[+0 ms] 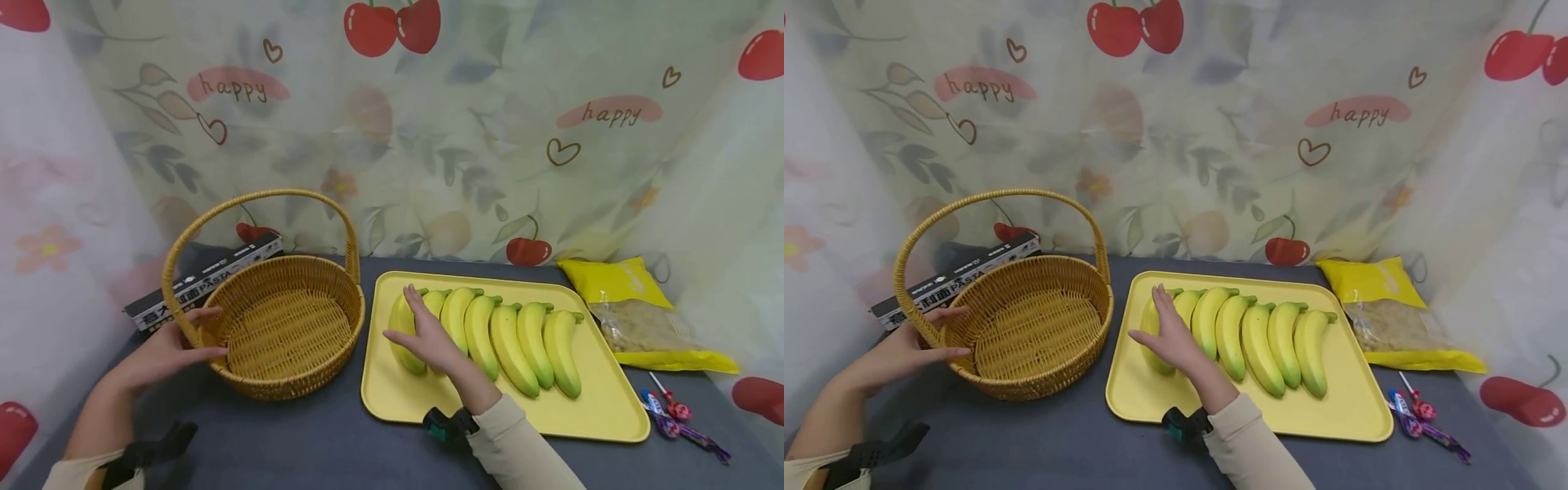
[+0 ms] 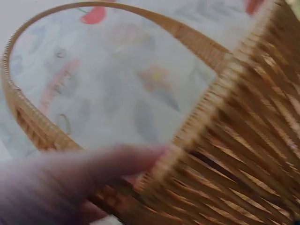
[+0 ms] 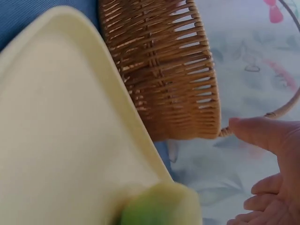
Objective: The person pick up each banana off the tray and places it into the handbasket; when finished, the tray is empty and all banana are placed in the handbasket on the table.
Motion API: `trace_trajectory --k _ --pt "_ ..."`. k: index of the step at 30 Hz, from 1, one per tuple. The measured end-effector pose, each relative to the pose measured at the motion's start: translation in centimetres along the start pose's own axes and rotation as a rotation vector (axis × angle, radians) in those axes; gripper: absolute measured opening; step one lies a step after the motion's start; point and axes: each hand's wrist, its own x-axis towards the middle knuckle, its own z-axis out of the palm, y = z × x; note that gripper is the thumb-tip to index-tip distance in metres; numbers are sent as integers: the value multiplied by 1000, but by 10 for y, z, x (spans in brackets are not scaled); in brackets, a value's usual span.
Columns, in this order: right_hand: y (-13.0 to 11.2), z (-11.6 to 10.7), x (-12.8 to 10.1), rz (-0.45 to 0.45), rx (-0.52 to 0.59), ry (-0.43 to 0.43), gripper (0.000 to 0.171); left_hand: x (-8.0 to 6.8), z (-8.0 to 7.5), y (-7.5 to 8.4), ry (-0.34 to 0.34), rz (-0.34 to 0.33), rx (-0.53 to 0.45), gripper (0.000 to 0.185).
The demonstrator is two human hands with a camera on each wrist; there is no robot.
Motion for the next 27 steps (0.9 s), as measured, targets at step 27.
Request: trace_trajectory --k 27 --pt "25 42 9 45 27 -5 79 -2 -4 0 -11 68 65 65"
